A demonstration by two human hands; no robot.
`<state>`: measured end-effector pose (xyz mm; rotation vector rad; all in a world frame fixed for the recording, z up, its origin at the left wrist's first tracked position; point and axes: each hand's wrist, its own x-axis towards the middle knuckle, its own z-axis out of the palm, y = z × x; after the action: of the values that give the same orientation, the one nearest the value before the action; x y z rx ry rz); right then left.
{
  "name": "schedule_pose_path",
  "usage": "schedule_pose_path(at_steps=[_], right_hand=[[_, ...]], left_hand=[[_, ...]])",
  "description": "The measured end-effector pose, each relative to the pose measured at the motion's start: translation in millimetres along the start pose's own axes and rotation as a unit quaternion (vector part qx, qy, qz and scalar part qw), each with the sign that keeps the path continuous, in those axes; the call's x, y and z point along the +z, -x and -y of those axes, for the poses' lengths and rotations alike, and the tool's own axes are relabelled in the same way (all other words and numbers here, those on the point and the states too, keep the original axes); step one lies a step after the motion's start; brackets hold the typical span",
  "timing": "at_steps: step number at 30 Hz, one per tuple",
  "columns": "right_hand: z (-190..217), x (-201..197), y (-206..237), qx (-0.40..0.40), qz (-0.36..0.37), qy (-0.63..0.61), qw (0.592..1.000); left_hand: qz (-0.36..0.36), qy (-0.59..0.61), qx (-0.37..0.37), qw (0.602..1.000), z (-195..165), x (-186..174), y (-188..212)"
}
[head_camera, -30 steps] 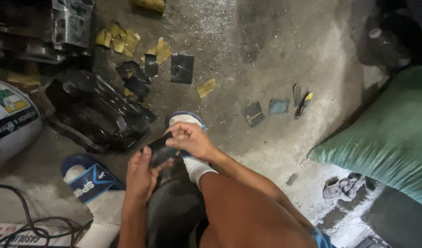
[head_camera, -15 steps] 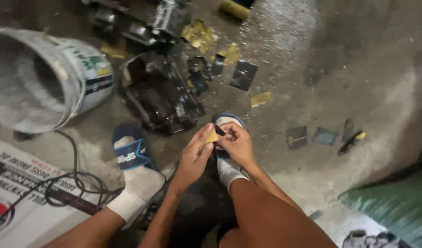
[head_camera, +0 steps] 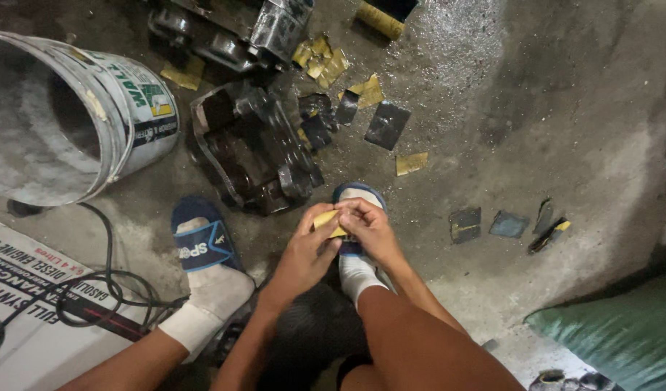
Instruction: The person sits on the workshop floor and fits yellow gasket material onto a metal engine housing cover, pressing pieces into place by hand and dipping fingers into a bucket of liquid. They handle the housing, turn it, and press the gasket pieces around its edges.
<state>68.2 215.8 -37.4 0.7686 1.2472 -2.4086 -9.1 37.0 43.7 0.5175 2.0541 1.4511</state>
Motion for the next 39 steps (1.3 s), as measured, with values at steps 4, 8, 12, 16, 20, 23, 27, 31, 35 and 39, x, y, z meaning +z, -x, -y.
schedule_pose_path(at_steps=[4,8,12,16,20,23,27,31,35,39], right_hand=[[-13.0,-12.4,-0.6,0.019,-0.034,0.057,0.998],[-16.8,-10.6,1.0,-0.023,-0.066,0.144,0.987],[-14.4,-3.8,2.7,-0.06,-0.097,0.244,0.963],[-6.9,1.6,3.4,-0.023,-0.091,0.198,0.976],[-0.6,4.9,1.0,-0.011,-0.072,0.238,0.969],[-2.3,5.0,-1.1,0.0,-0.07,0.206,0.976],[-10.0,-0.2,0.0,-0.007,-0.089,0.234,0.968],[-12.9,-8.4,-0.2,-0.06,-0.074,0.241,0.966],[-8.0,-8.1,-6.3,-0.008,-0.082,0.217,0.973],[6.7,2.1,-5.4,-0.019,-0.072,0.242,0.967]], left_hand=[[0.009,0.273,-0.188,0.943,25.4,-2.1,2.1],[-0.104,0.308,-0.274,0.905,40.5,4.2,0.9],[-0.125,0.175,-0.267,0.939,31.3,4.1,1.8],[-0.109,0.071,-0.236,0.963,16.4,-1.8,-1.1],[-0.132,0.014,-0.151,0.98,14.9,-1.7,-6.2],[-0.144,0.057,-0.144,0.977,19.3,2.3,-7.5],[-0.123,0.124,-0.201,0.964,21.6,7.6,-6.9],[-0.05,0.18,-0.272,0.944,22.5,7.9,-8.6],[-0.096,0.105,-0.116,0.983,29.5,3.9,-9.0],[-0.098,0.079,-0.022,0.992,32.1,0.3,-3.3]])
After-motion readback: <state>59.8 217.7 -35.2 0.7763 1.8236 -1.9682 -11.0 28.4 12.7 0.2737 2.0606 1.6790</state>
